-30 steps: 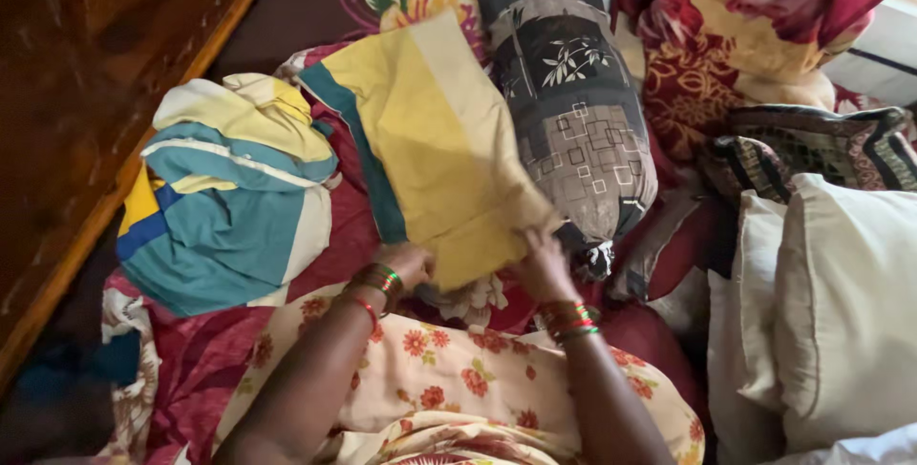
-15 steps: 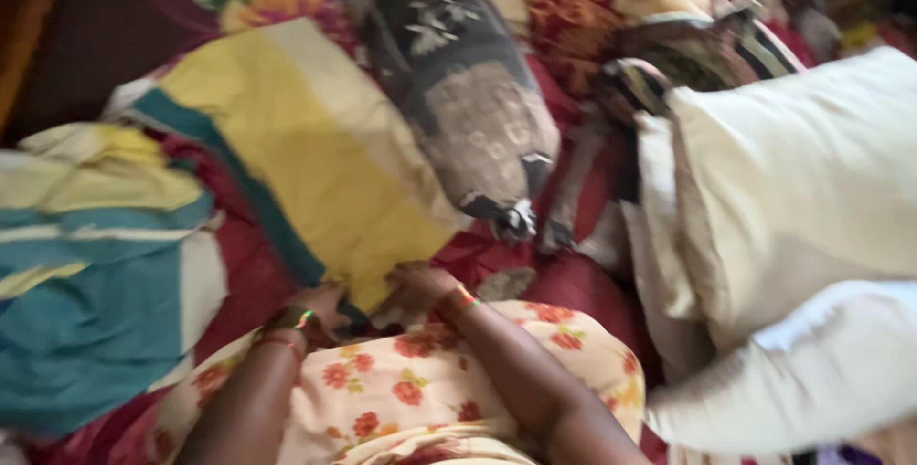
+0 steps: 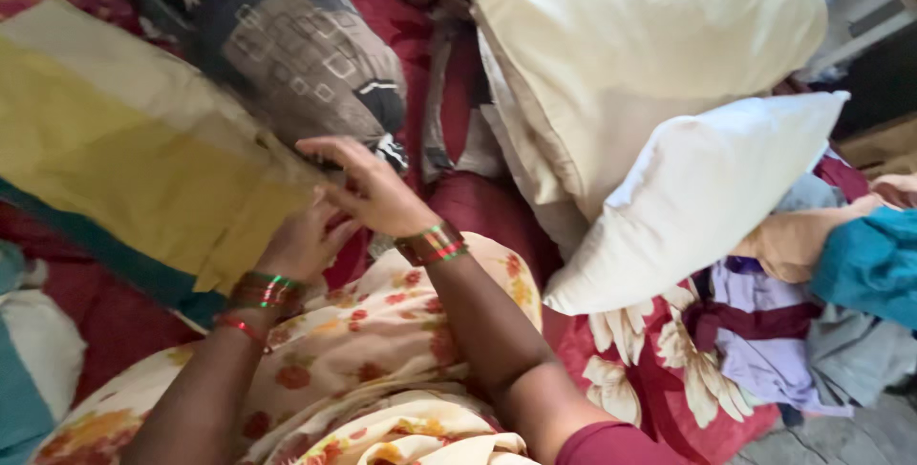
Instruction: The person turns a pillowcase inside out, then inserts a pillow into it. They adjust the fabric to fit the pillow and smooth the surface. The person repeats the process with a second pillow and pillowcase.
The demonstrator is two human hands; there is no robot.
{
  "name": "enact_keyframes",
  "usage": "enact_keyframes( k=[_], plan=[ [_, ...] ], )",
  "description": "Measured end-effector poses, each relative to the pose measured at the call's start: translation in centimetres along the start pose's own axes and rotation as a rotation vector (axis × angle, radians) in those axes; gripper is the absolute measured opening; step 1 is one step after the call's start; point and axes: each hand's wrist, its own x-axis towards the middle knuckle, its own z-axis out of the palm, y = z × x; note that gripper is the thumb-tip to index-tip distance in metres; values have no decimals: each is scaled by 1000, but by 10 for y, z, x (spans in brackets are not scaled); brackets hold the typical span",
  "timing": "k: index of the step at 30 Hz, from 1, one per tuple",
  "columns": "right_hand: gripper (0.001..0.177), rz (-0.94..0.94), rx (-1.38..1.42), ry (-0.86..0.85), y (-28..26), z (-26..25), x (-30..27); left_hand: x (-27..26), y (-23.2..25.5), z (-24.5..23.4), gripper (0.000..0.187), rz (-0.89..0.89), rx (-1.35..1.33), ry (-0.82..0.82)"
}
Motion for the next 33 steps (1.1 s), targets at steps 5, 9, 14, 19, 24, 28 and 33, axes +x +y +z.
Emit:
enact_keyframes(
  k=[5,9,14,19,24,28,33],
  plan=[
    [33,165,134,443,-62,-72,-57,40,100,20,37,206,-376,-153],
    [11,23,33,950,-76,-123,-128,68,164,52,51,454,-433,-167],
    [14,10,-340,1469,-49,-200,-226,112,231,106,96,499,-488,-115],
    [42,379,-70,1666,28,-251,-316,143,282,146,123,361,-536,-129],
    [56,428,604,1627,108,-238,-391,144,304,174,97,337,-550,-139],
    [70,333,884,1515,125,-222,-411,133,304,179,60,472,-503,-97],
    [71,271,935,1510,111,-217,-400,104,313,152,55,551,-460,-246]
  ],
)
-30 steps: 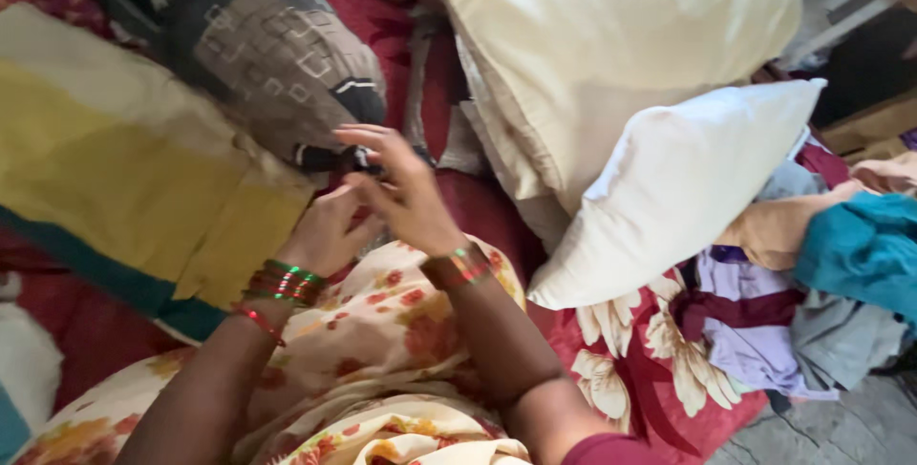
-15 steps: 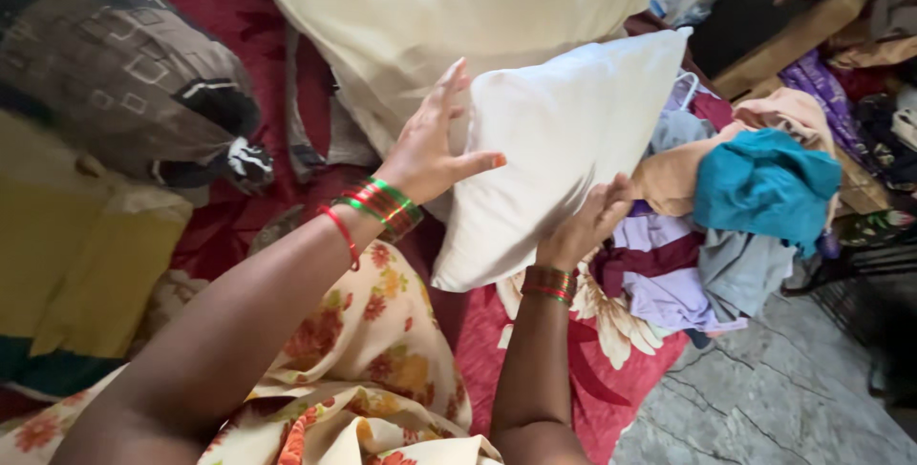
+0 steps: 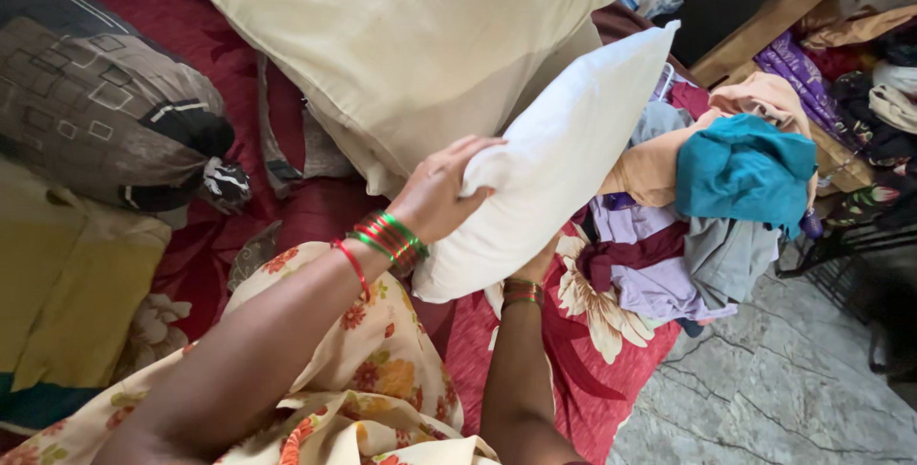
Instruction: The person turns a pillowcase inside out, then inserts a pillow into it. They adjust the fabric to fit the pillow and smooth the surface. The person repeats the process with a second pillow and pillowcase.
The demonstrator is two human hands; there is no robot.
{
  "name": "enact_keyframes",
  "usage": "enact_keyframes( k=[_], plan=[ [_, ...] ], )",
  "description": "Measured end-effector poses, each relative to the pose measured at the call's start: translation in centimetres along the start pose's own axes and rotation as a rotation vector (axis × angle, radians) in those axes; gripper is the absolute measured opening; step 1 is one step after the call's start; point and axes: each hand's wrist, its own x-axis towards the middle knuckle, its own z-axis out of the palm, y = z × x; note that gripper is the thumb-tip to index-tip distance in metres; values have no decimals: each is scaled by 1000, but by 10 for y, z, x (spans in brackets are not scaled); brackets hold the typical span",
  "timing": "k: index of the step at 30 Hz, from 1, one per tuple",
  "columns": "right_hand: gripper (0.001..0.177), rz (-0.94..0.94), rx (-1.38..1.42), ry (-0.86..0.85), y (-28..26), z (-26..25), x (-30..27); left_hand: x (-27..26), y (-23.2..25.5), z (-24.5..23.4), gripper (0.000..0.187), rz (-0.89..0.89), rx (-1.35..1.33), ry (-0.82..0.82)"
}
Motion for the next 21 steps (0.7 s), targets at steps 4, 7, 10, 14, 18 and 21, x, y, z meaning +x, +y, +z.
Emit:
enact_keyframes(
  k=[4,7,10,14,18,21],
  plan=[
    [72,-74,-30,33,0,10,-10,-16,21,-18,54,66,29,-109],
    [72,-165,-96,86,-3,15,-9,-30,27,-39,56,237,14,-119],
    [74,-259,-203,151,-14,23,-1,-48,36,-60,54,253,-34,-191],
    [76,-373,-375,215,-35,44,12,-83,48,-104,56,336,-62,-103],
    [79,-522,-544,124,-58,94,18,-124,50,-161,63,208,-571,-165],
    [81,-581,-654,-56,-59,151,4,-155,44,-195,95,58,-766,13]
  ],
)
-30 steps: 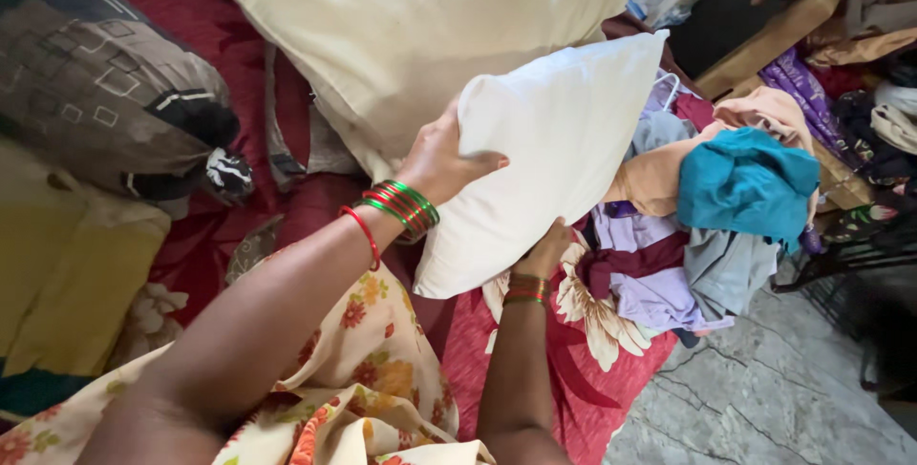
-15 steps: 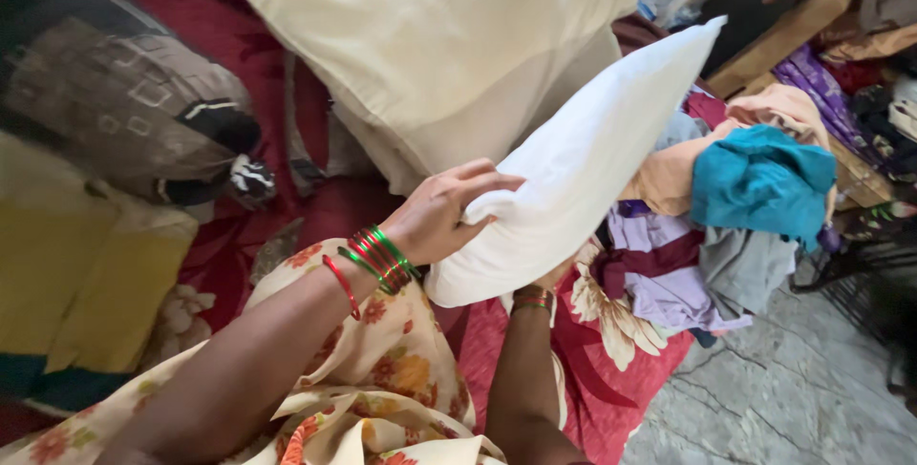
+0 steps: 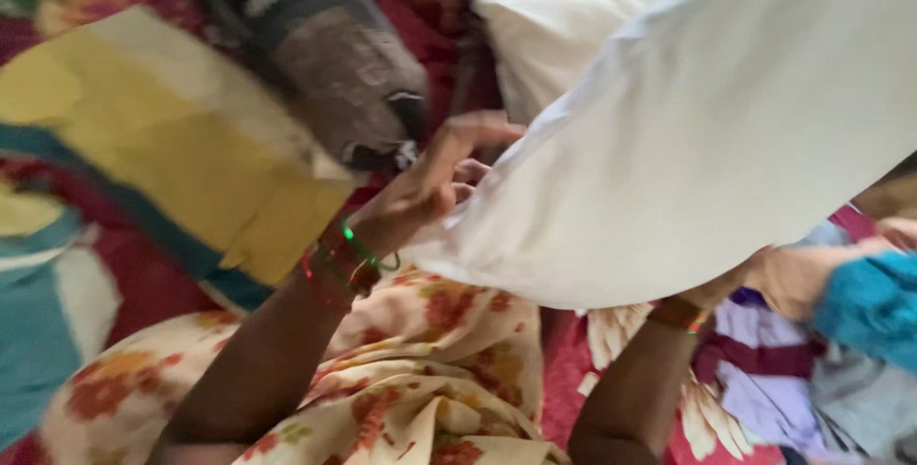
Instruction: The person turns a pillowcase inside out, then inserts a pillow into it. They adjust the fabric to fit the pillow and smooth the surface. The person repeats the process with a second pillow and pillowcase.
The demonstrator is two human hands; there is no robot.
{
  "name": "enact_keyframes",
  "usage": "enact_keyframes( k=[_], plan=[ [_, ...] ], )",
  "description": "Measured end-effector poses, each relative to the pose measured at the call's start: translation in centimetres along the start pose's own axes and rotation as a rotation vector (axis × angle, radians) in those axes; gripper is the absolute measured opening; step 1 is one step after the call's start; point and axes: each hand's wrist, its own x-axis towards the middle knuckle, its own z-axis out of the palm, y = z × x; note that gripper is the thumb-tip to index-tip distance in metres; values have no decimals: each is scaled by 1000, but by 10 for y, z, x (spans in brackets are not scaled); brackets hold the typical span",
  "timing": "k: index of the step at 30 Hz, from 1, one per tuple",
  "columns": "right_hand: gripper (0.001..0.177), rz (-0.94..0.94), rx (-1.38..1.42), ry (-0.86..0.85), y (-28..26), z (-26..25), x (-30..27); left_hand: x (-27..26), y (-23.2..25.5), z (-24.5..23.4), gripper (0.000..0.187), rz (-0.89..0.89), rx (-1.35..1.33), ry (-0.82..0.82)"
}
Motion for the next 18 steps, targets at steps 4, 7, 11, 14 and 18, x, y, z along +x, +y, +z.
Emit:
enact_keyframes(
  k=[4,7,11,14,18],
  plan=[
    [85,-161,1,-365,-67,80,-21,-41,-4,-28,115,89,24,237],
    [88,-287,28,-714,-125,161,-48,-72,-17,-46,103,95,135,589],
    [87,-372,-22,-1032,-194,253,-88,-106,-20,-64,97,101,10,867],
    [78,-428,-99,-1157,-199,304,-94,-118,-30,-83,88,126,56,974],
    [87,-316,-408,-1100,-103,369,-66,-130,-77,-143,71,66,-7,1033]
  ],
)
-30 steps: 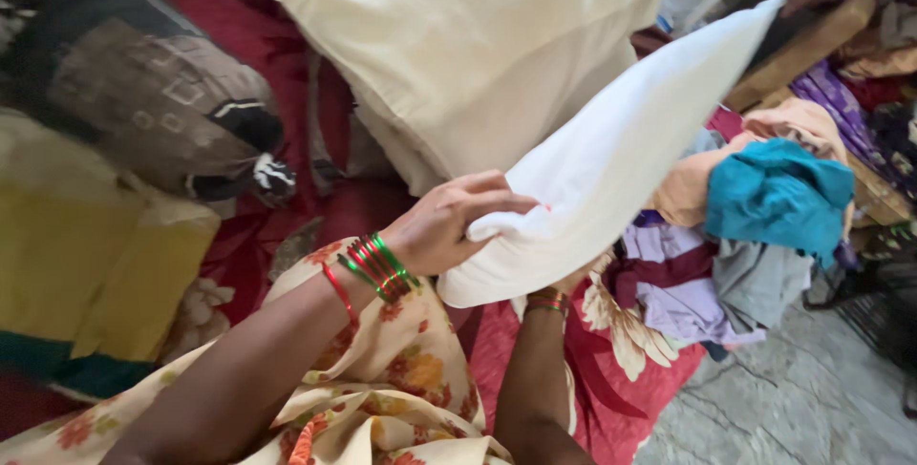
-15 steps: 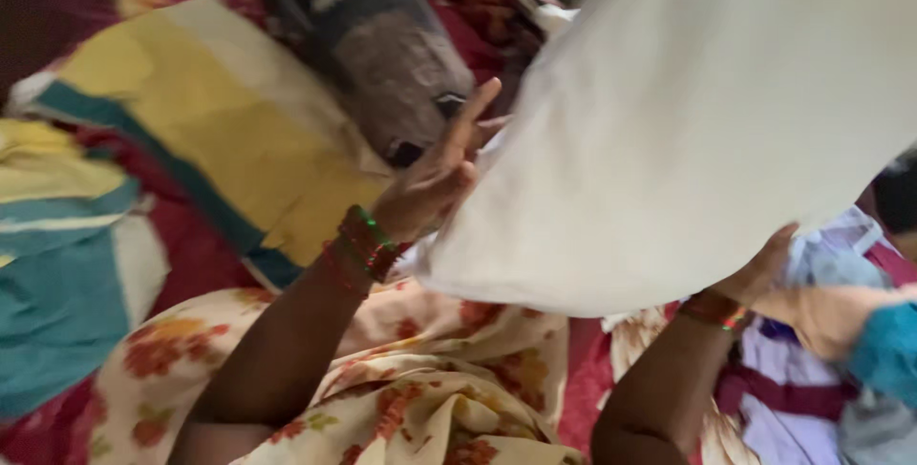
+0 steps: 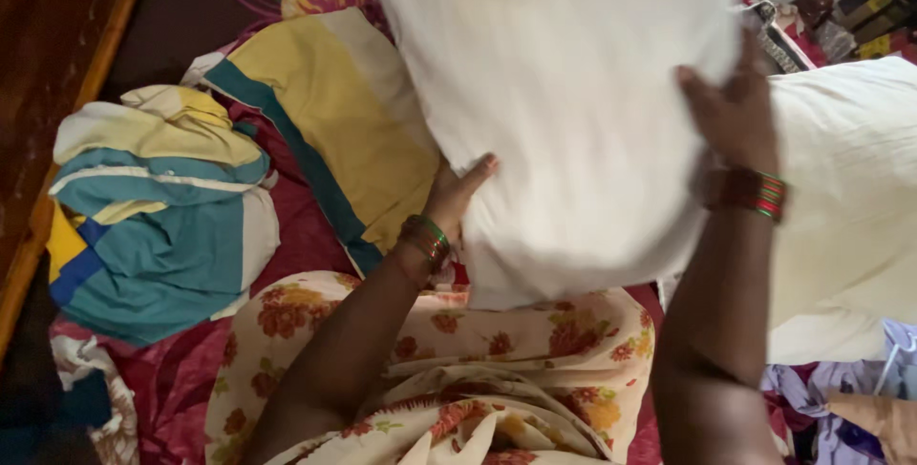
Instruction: The person turns a pillowcase inside out, then inserts a pillow into it. They adjust the fabric to fit the pillow and smooth the surface. The person repeats the process with a second pillow and pillowcase.
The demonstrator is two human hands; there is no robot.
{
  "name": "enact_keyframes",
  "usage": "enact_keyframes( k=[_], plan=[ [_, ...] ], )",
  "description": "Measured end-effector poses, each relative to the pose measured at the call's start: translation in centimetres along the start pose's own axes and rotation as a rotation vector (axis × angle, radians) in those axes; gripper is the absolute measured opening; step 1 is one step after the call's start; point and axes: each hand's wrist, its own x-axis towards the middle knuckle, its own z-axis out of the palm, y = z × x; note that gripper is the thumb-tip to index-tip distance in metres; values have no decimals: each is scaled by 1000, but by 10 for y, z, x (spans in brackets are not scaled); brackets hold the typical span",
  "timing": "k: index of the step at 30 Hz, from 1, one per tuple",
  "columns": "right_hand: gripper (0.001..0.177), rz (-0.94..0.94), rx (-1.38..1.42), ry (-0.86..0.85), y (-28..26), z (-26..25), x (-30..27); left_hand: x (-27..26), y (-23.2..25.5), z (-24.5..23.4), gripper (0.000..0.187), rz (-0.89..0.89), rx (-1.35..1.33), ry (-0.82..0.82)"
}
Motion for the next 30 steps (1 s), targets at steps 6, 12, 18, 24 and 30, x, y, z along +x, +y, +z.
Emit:
enact_keyframes(
  k=[6,12,18,24,30],
  plan=[
    [76,-195,-402,-141,163,139,-8,-6,-94,-91,71,-236,175,166],
    [73,163,-450,-118,125,169,-54,8,-121,-130,73,-266,20,249],
    [73,103,44,-65,152,169,-22,48,-140,-166,68,-212,-286,478],
    [78,448,213,-93,141,174,-12,37,-155,-196,49,353,839,240],
    [59,162,59,-201,137,151,-7,48,-77,-131,74,-190,-327,308]
  ],
)
